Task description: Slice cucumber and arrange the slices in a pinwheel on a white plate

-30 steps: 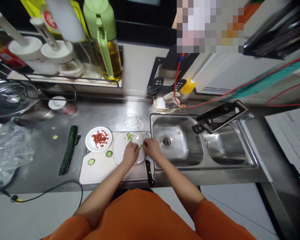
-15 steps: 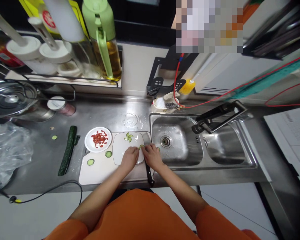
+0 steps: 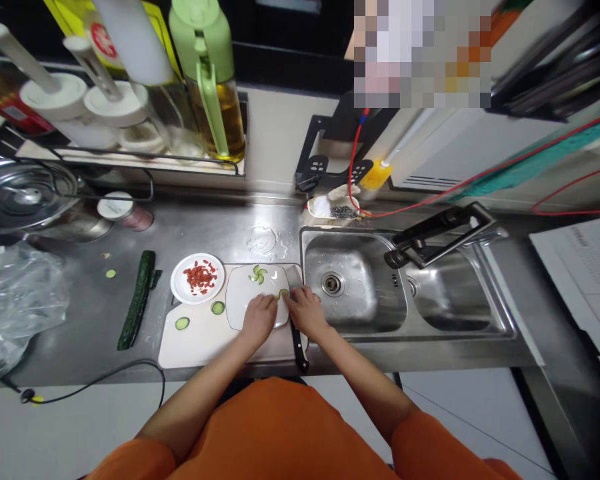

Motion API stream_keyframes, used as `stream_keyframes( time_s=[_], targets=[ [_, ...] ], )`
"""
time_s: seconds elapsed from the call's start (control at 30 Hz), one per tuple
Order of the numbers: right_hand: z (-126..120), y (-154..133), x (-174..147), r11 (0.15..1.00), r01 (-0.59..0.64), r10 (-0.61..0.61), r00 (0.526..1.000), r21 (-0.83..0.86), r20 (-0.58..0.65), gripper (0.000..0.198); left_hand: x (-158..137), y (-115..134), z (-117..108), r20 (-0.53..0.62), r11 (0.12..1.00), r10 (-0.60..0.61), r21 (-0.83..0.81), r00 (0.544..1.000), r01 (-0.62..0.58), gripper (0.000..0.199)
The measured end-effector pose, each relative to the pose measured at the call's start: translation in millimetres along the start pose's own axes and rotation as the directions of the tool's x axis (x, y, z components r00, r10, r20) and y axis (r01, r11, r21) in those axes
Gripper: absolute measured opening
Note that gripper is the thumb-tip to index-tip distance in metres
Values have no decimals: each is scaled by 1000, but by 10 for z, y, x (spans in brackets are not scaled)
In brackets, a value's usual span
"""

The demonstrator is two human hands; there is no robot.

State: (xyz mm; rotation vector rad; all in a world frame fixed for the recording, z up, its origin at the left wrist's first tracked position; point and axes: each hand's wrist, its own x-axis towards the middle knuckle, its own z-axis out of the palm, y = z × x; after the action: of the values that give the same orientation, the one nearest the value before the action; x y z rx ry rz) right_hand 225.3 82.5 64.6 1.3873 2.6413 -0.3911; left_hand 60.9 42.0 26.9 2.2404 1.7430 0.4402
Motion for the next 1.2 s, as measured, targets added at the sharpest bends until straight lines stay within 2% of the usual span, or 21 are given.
stream_keyframes(
  time_s=[0.17, 0.27, 0.33, 0.4, 0.5, 0.57, 0.77, 0.9, 1.07, 1.2],
  targets=[
    [-17, 11, 4, 1000, 2, -1, 1000, 30, -28, 38, -4, 17, -98, -51, 997, -20, -70, 999, 16, 24],
    [-38, 13, -19, 998, -23, 26, 999, 65, -47, 38, -128, -113, -248, -149, 976, -132, -191, 980, 103, 25],
    [-42, -3, -47, 995, -46, 52, 997, 84, -64, 38, -281, -286, -367, -211, 942, -269, -261, 940, 211, 25],
    [-35, -41, -81, 993, -58, 67, 994, 102, -87, 36, -456, -492, -476, -230, 887, -433, -283, 872, 366, 21],
    [-13, -143, -125, 990, -51, 67, 991, 132, -117, 33, -661, -748, -583, -179, 783, -615, -259, 768, 566, 23],
    [-5, -227, -143, 987, -34, 54, 991, 155, -125, 31, -717, -837, -606, -122, 731, -677, -226, 725, 644, 26],
    [-16, -421, -166, 983, -3, 24, 993, 185, -113, 28, -664, -865, -559, -18, 661, -736, -235, 676, 713, 30],
    [-14, -461, -180, 981, -4, 28, 992, 193, -122, 27, -661, -874, -546, -12, 640, -753, -246, 658, 728, 29],
    [-6, -481, -194, 981, 7, 18, 991, 195, -129, 27, -681, -861, -555, 0, 641, -752, -233, 659, 731, 27],
    [-14, -509, -187, 982, 10, 15, 991, 190, -133, 27, -669, -865, -560, 4, 614, -770, -264, 638, 744, 31]
  ],
)
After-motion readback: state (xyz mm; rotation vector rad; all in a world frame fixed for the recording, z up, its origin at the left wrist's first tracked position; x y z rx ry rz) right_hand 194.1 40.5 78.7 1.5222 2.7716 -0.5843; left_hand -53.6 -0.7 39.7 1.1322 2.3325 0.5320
